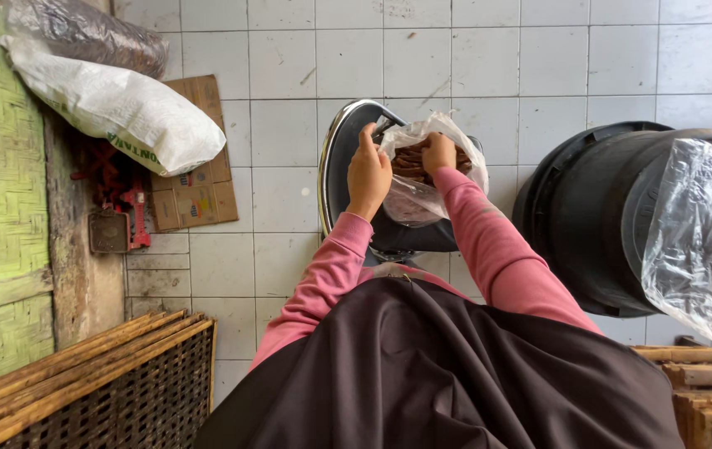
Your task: The person picks up dark brown food slices from a bamboo tray and places them into a clear plastic bag.
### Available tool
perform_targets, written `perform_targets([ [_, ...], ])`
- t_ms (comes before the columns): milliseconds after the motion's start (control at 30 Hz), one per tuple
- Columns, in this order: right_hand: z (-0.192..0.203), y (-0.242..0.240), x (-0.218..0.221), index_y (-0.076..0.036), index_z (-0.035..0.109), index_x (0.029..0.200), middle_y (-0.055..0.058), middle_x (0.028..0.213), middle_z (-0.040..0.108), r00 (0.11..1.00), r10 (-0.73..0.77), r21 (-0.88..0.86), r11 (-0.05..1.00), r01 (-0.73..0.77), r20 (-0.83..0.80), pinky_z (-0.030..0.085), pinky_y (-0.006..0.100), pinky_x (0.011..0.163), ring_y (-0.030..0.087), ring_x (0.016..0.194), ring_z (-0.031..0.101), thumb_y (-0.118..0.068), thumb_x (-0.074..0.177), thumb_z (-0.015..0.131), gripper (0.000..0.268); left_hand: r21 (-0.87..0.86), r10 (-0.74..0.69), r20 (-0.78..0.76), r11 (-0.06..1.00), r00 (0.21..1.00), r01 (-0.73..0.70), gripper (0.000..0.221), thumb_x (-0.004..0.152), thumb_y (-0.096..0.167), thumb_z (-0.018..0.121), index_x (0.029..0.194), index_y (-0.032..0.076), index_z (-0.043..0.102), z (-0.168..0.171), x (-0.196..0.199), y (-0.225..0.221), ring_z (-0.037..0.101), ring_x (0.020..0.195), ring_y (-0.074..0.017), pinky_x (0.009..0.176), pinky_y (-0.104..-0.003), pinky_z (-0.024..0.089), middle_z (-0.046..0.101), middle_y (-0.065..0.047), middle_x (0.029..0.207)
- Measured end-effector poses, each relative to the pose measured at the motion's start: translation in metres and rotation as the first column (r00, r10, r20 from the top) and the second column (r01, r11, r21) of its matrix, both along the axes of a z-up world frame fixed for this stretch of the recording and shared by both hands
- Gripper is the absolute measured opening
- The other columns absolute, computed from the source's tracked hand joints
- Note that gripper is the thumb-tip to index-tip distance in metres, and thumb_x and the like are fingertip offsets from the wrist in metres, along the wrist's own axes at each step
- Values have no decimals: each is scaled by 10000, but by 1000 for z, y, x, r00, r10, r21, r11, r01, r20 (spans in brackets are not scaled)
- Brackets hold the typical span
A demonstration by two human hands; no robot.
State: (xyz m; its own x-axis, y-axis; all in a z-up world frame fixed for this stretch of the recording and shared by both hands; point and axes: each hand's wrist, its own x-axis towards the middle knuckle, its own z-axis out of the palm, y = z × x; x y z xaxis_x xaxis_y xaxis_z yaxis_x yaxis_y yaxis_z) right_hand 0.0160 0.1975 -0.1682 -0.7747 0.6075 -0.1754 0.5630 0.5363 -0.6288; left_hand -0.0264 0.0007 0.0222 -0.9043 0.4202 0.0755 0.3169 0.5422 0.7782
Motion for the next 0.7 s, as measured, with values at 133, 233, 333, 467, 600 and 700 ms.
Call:
perform_targets([
  [133, -5, -2, 19, -68, 727, 1017, 196, 1129, 670, 1000, -4, 69, 998, 4, -1, 515, 477, 894, 413, 1049, 639, -69, 815, 763, 206, -31, -11, 88, 999, 996, 14, 612, 912, 107, 702, 1447, 91, 405, 11, 5, -3, 724, 967, -312, 799, -433, 579, 708, -113, 1071],
  [233, 11, -4, 23, -66, 726, 1041, 182, 1164, 626, 998, 31, 114, 993, -25, -46, 512, 474, 901, 414, 1073, 617, -36, 791, 749, 253, -3, 15, -101, 1000, 995, -15, 658, 894, 174, 778, 1428, 57, 412, 22, 8, 1, 636, 1129, -346, 865, -417, 561, 617, -176, 1245],
  [333, 40, -9, 21, -37, 721, 1078, 195, 1163, 624, 983, 66, 128, 991, -44, -171, 505, 459, 934, 420, 1092, 609, -3, 769, 719, 311, 133, -7, -242, 990, 970, 40, 619, 927, 151, 746, 1445, 37, 427, 31, 15, 7, 595, 1207, -330, 1008, -433, 516, 585, -179, 1334],
  [467, 103, -10, 40, -107, 744, 1242, 149, 1213, 743, 974, 161, -198, 961, -191, -158, 549, 356, 1004, 316, 1120, 724, -89, 948, 647, 311, 285, -151, -252, 932, 956, 222, 539, 967, 111, 710, 1440, 18, 468, 43, 34, 24, 592, 1215, -322, 1043, -427, 507, 581, -178, 1322],
  [600, 178, -53, 117, -31, 671, 1261, 122, 1222, 719, 885, -121, -401, 913, -78, -449, 523, 311, 988, 210, 1144, 671, -96, 1025, 596, 256, 346, -427, -220, 806, 877, 479, 483, 982, 103, 704, 1422, 27, 519, 64, 67, 20, 625, 1122, -279, 985, -394, 529, 614, -141, 1259],
  [700, 220, -113, 203, 20, 650, 1244, 63, 1172, 703, 689, -454, -565, 821, 78, -565, 514, 308, 988, 144, 1107, 636, -75, 1039, 606, 230, 409, -691, -115, 622, 714, 668, 466, 973, 102, 698, 1401, 26, 529, 76, 102, -7, 647, 1102, -263, 957, -377, 529, 633, -136, 1267],
])
